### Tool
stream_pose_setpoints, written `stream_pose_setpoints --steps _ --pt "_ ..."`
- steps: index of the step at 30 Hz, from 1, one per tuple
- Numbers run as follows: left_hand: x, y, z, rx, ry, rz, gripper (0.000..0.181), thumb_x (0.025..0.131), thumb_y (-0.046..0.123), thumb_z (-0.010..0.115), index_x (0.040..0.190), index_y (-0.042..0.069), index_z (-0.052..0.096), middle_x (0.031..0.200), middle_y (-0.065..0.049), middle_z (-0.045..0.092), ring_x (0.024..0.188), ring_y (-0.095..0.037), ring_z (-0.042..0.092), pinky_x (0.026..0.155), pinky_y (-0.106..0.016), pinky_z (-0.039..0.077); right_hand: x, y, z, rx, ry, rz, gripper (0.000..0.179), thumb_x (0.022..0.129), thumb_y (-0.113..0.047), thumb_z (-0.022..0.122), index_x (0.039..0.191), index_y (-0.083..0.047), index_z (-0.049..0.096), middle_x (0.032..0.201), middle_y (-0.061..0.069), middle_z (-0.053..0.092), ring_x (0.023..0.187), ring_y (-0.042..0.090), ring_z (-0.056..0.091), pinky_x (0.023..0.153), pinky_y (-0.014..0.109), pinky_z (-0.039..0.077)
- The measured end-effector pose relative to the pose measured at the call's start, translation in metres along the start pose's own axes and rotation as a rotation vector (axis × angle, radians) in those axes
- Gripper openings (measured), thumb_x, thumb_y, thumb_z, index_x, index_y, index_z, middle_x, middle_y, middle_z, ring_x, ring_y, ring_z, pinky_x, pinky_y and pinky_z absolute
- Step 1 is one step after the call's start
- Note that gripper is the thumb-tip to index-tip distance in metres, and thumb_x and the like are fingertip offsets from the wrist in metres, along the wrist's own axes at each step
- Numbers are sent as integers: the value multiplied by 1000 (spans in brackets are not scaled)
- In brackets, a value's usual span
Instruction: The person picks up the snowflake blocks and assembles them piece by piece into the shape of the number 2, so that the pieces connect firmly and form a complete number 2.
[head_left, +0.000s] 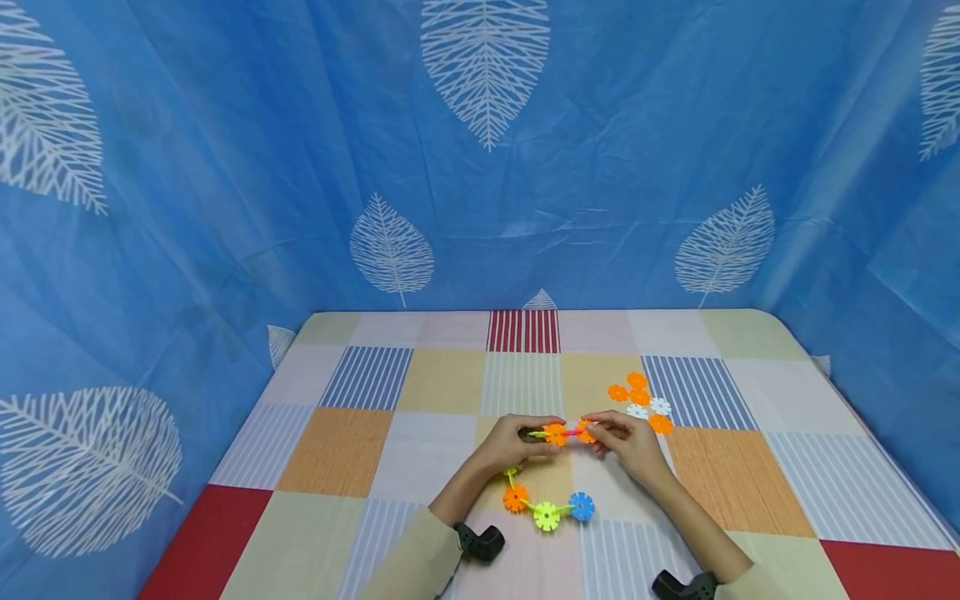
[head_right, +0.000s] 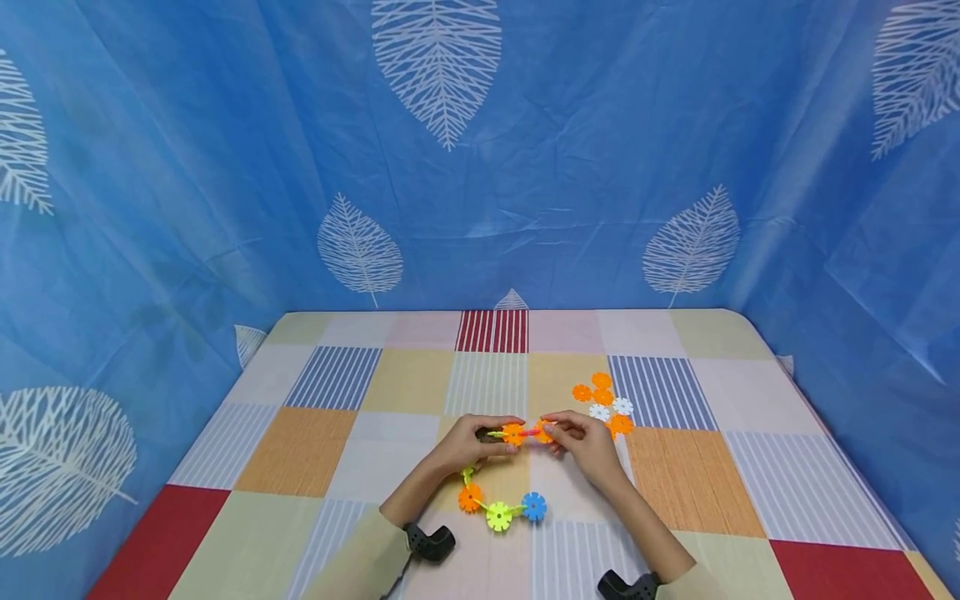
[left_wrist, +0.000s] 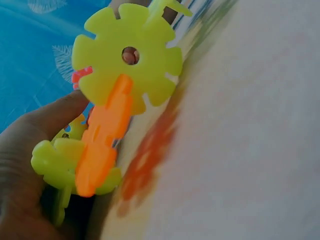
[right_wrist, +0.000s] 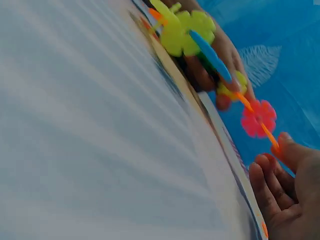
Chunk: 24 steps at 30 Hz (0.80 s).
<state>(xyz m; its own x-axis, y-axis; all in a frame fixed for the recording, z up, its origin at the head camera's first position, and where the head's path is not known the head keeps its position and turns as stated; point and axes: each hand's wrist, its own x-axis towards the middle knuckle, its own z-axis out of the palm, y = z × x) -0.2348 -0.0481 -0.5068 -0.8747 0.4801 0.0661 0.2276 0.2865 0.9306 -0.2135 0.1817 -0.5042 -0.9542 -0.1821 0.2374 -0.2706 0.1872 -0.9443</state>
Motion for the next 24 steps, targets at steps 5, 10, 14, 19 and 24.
stream_pose_setpoints --steps 5,10,14,19,24 --pt "1 1 0 -9 10 -15 39 78 25 74 115 25 66 116 4 62 95 -8 57 76 -23 48 -1 8 -36 -387 80 -181 27 82 -6 69 109 -2 67 73 1 62 54 13 52 49 21 44" --pt "0 0 -1 -16 5 -5 39 78 25 75 116 25 66 116 4 61 91 -7 57 73 -22 48 -12 19 -71 -618 92 -244 26 76 -5 75 101 -6 71 68 -8 48 58 4 37 48 19 32" --pt "0 0 -3 -8 10 7 39 77 25 75 115 24 66 116 4 61 86 -8 56 67 -21 47 -15 21 -78 -677 75 -234 25 75 -11 76 98 -6 71 70 -8 45 62 4 36 51 19 31" --pt "0 -1 -2 -8 15 10 38 78 25 75 115 23 66 116 3 61 85 -8 56 65 -22 46 -15 20 -77 -719 85 -226 26 71 -14 80 94 -5 72 71 -6 44 62 6 36 51 20 30" --pt "0 -2 -1 -7 18 14 37 78 25 74 115 23 66 114 3 62 83 -7 56 64 -22 46 -17 20 -79 -736 86 -173 28 69 -17 81 94 -6 71 74 -4 45 64 8 36 52 22 30"
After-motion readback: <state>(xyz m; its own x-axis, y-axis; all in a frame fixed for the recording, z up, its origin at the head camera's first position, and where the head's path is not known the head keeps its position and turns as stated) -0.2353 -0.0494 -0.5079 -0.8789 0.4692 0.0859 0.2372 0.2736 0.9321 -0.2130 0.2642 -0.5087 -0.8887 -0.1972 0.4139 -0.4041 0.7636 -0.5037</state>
